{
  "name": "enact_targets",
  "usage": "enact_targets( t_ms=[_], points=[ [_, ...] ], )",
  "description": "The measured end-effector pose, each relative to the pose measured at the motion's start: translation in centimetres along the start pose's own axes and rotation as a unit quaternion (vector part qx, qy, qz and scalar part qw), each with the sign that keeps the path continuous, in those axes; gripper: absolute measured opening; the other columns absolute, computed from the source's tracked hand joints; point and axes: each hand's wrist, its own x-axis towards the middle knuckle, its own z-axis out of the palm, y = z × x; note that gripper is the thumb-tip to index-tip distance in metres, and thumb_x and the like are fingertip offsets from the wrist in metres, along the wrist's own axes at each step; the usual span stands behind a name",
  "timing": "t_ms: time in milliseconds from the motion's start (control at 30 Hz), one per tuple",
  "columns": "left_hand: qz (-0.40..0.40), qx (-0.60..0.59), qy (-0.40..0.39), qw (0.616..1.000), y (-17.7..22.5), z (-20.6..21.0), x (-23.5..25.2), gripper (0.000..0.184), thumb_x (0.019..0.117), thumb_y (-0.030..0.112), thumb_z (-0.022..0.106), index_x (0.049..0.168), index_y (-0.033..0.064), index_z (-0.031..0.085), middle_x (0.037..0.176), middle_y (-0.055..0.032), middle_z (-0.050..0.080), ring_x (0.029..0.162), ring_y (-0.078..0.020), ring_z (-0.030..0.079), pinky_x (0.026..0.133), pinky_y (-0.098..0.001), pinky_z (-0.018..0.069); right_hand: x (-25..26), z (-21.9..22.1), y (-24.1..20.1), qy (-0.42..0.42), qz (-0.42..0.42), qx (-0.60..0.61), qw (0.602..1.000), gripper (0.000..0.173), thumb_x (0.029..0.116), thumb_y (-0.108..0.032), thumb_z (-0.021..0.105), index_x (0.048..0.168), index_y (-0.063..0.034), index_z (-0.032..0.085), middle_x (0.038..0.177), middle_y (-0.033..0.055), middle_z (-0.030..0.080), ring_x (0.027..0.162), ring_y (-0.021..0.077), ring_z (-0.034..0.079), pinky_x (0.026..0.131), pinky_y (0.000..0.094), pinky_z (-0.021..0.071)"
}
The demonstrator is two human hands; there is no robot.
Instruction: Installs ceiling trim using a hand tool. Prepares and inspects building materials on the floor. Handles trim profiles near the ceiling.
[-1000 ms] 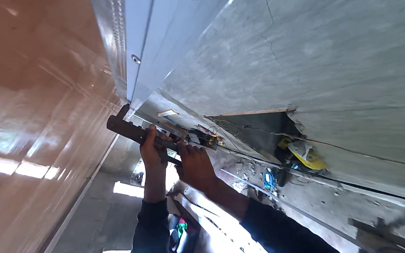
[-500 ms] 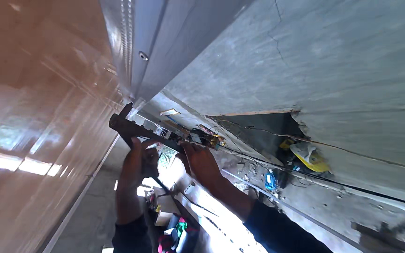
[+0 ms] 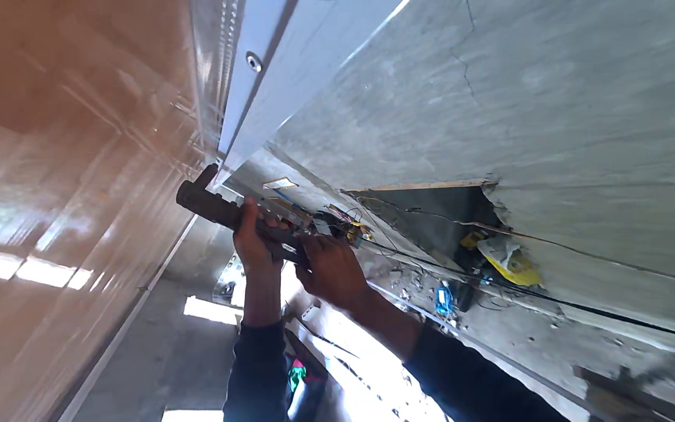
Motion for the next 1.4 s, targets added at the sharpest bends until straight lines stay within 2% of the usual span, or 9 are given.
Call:
enact_targets(
  t_ms=[167,300,400,533,700,800,1000,1167,1400],
  points=[
    [0.059,-0.031,-0.023,0.997,0.8,-0.5,-1.5,0.038,0.1088,0.046,0.039,0.089,0.0204,0.059,0.072,0.0056,0.058,0.064,-0.009,0.062,0.064,-0.0283,0.0584,0.1,-1.2,0.0,-0.093,-0.055,0.026,0.994,0.038,0.0959,-0.024,0.067,0.126,-0.0005,0.063,0.103,0.018,0.07,0.098,0.035,0.069,0.087,0.0513,0.056],
    [0.058,-0.072,-0.141,0.986,0.0,-2.6,-8.1,0.077,0.0914,0.081,0.031,0.123,0.0186,0.062,0.1,-0.0025,0.073,0.095,-0.0232,0.071,0.092,-0.047,0.0581,-5.4,-1.7,2.4,-0.18,-0.065,0.222,0.956,0.044,0.0956,-0.019,0.063,0.135,-0.001,0.058,0.095,0.0172,0.071,0.082,0.029,0.07,0.075,0.0482,0.0574],
    [-0.028,0.022,-0.2,0.979,-2.4,-1.5,-14.4,0.046,0.1014,0.052,0.054,0.126,0.013,0.057,0.106,-0.0077,0.075,0.093,-0.0281,0.075,0.082,-0.0466,0.0638,-12.8,-1.3,7.0,-0.205,-0.011,0.385,0.9,0.031,0.1013,-0.018,0.063,0.12,0.0058,0.062,0.085,0.0146,0.068,0.072,0.0185,0.065,0.069,0.0358,0.0551],
    [-0.043,0.377,-0.352,0.856,-4.6,-0.1,-17.0,0.037,0.1046,0.034,0.054,0.119,0.002,0.063,0.093,0.0028,0.074,0.065,-0.0058,0.068,0.052,-0.0233,0.0584,-22.6,-2.7,15.9,-0.289,0.184,0.499,0.796,0.03,0.1045,-0.015,0.058,0.129,0.0004,0.064,0.118,0.0131,0.072,0.102,0.0228,0.072,0.086,0.0427,0.0613],
    [-0.038,0.385,-0.414,0.824,-10.0,4.1,-19.4,0.04,0.1058,0.036,0.049,0.12,0.0001,0.063,0.095,-0.001,0.075,0.064,-0.0055,0.067,0.051,-0.0221,0.0552,-28.2,-3.8,18.1,-0.223,0.244,0.503,0.798,0.037,0.1056,-0.019,0.056,0.138,-0.0009,0.058,0.128,0.0131,0.069,0.11,0.0227,0.069,0.088,0.0413,0.0589],
    [-0.07,0.306,-0.403,0.86,-12.8,6.2,-22.0,0.042,0.1068,0.029,0.048,0.126,-0.0076,0.057,0.106,-0.0085,0.074,0.085,-0.0155,0.076,0.07,-0.0318,0.0658,-30.4,-5.3,17.9,-0.176,0.247,0.496,0.814,0.044,0.106,-0.024,0.055,0.144,-0.0017,0.053,0.131,0.0137,0.067,0.109,0.0234,0.069,0.088,0.0408,0.0584],
    [-0.192,0.086,-0.373,0.903,-18.6,11.4,-29.6,0.046,0.1068,0.039,0.05,0.128,-0.0015,0.053,0.116,-0.0051,0.072,0.107,-0.0188,0.071,0.094,-0.0359,0.0604,-36.4,-10.5,17.0,-0.1,0.301,0.446,0.837,0.039,0.1065,-0.024,0.055,0.135,0.0021,0.059,0.111,0.0164,0.071,0.089,0.0196,0.069,0.078,0.0362,0.0582],
    [-0.364,-0.047,-0.423,0.829,-21.1,16.0,-35.9,0.038,0.1071,0.032,0.049,0.13,0.0022,0.043,0.1,-0.0064,0.07,0.085,-0.0205,0.072,0.081,-0.0388,0.0636,-41.7,-15.8,14.4,-0.028,0.387,0.329,0.861,0.029,0.1021,-0.018,0.063,0.116,0.0072,0.064,0.093,0.0154,0.071,0.081,0.0173,0.069,0.079,0.0384,0.059],
    [-0.436,0.022,-0.514,0.738,-21.3,21.7,-45.2,0.019,0.0993,0.016,0.055,0.102,-0.002,0.057,0.074,-0.0087,0.068,0.062,-0.0175,0.068,0.059,-0.0324,0.0598,-49.3,-19.1,11.4,0.117,0.454,0.259,0.844,0.033,0.093,-0.017,0.075,0.114,0.0057,0.062,0.088,0.0129,0.069,0.076,0.0154,0.067,0.074,0.0365,0.0585]
  ],
)
